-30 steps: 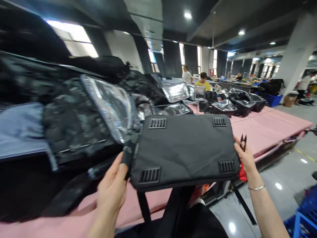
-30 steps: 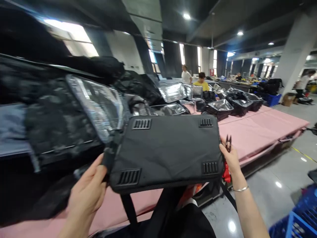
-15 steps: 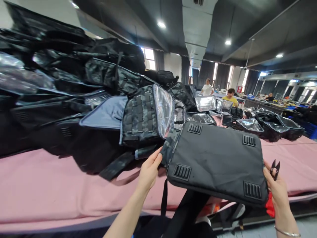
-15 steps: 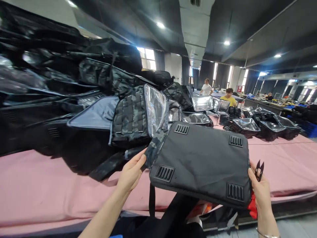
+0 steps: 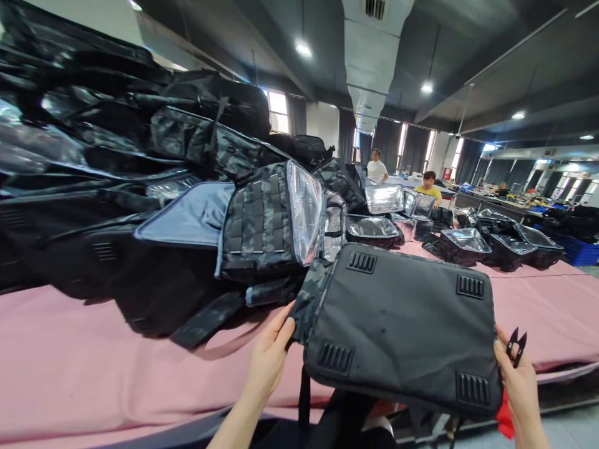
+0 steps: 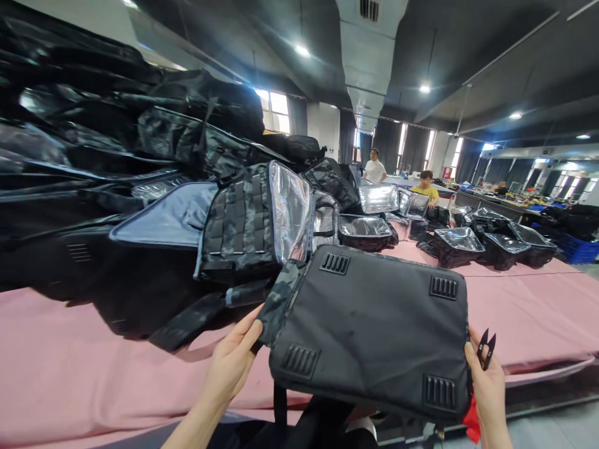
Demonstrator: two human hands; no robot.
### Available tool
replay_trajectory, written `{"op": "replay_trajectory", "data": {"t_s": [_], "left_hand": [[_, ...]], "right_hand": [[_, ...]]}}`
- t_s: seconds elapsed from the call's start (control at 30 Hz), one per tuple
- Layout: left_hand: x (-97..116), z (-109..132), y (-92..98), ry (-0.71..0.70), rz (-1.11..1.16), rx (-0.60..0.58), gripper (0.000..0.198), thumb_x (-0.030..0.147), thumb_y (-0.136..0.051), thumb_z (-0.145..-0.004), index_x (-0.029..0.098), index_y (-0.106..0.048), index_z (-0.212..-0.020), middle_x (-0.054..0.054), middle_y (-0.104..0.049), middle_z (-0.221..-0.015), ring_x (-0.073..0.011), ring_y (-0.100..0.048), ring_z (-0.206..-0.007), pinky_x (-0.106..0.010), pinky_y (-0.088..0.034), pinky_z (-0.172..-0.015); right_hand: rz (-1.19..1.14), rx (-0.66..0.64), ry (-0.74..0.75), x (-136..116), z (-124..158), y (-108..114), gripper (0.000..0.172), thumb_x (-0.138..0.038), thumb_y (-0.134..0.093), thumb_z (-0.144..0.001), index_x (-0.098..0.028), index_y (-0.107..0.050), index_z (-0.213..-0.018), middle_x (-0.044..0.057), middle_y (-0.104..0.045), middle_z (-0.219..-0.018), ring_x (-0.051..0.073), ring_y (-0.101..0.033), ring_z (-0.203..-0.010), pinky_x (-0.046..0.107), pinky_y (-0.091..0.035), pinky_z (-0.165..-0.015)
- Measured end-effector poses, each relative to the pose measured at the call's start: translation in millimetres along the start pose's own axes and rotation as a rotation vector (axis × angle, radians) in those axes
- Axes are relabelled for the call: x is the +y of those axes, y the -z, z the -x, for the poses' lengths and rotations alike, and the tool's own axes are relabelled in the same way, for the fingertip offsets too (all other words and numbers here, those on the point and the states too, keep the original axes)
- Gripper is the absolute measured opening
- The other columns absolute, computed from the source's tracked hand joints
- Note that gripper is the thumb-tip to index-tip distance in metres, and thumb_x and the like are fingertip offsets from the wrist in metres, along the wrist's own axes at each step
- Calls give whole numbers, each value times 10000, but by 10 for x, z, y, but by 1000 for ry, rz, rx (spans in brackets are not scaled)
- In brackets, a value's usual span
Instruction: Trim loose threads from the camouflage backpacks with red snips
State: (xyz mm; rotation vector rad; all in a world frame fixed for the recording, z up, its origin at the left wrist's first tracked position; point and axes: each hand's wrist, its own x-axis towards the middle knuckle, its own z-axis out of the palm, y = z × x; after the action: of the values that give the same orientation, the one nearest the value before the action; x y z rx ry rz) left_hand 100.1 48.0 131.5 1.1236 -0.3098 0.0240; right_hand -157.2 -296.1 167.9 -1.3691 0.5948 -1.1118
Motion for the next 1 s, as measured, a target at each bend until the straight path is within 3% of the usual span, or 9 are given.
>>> {"op": "replay_trajectory", "data": {"t_s": [0.1,0.2,0.33,0.4,0.5,0.7,0.8,0.87,1.0], "left_hand": [[-182,129,128,2,-94,31,646,508,-572,-736,126,-446,-1242,-128,-408,-1330,-251,-353,-1249,-401,-267,-1066],[-242,308,175,-77,-370,87,541,473,-483,-800,139,-453,-1225,-127,-438,-1301,-255,-374,-1230,-441,-274,-1052],[-49,495,-17,-586,-775,135,411,324,-450,-847,175,-446,-1231,-103,-455,-1269,-231,-394,-1193,-428,-294,-1029],[58,508,-159,-732,-816,112,370,269,-479,-844,194,-462,-1207,-79,-507,-1182,-181,-477,-1063,-344,-377,-955],[58,454,-268,-706,-760,37,263,254,-525,-825,195,-527,-1081,-45,-554,-1005,-113,-522,-783,-245,-459,-759],[-371,539,-53,-493,-755,-74,244,336,-479,-844,162,-584,-979,-77,-542,-965,-140,-548,-814,-284,-488,-748],[-492,681,9,-513,-772,-53,233,316,-524,-824,170,-585,-994,-77,-533,-994,-151,-543,-875,-304,-479,-803],[-510,738,-10,-574,-778,-30,218,271,-558,-806,181,-578,-1003,-65,-531,-1001,-150,-533,-916,-290,-468,-817],[-506,735,-97,-689,-804,24,173,191,-597,-772,174,-589,-944,-45,-518,-942,-128,-529,-875,-250,-459,-784]], "right_hand": [[-1,47,-5,167,136,85,634,-435,-701,-660,-162,-540,-1210,73,-510,-1231,227,-433,-1185,277,-376,-992],[-65,61,-84,423,287,194,653,-414,-712,-653,-164,-519,-1225,77,-505,-1238,234,-431,-1185,276,-384,-983],[-130,126,-162,814,483,298,719,-399,-740,-605,-149,-500,-1235,100,-493,-1246,267,-422,-1185,284,-451,-921],[-133,168,-170,995,552,321,724,-392,-750,-580,-141,-510,-1216,109,-494,-1242,268,-429,-1178,268,-466,-899],[-106,162,-232,1258,600,341,705,-393,-754,-560,-142,-525,-1178,110,-521,-1211,265,-456,-1154,252,-487,-856],[202,108,-264,1677,655,317,540,-461,-728,-525,-106,-628,-919,104,-635,-975,262,-571,-994,275,-496,-797],[281,181,-200,1667,740,236,531,-531,-680,-550,-100,-626,-857,79,-635,-753,212,-607,-683,263,-487,-554],[267,229,-157,1543,812,160,568,-546,-633,-623,-97,-599,-968,40,-585,-647,134,-509,-490,225,-401,-428],[210,302,-41,1150,995,-8,547,-523,-560,-738,-121,-523,-1107,37,-546,-718,67,-367,-447,191,-311,-401]]}}
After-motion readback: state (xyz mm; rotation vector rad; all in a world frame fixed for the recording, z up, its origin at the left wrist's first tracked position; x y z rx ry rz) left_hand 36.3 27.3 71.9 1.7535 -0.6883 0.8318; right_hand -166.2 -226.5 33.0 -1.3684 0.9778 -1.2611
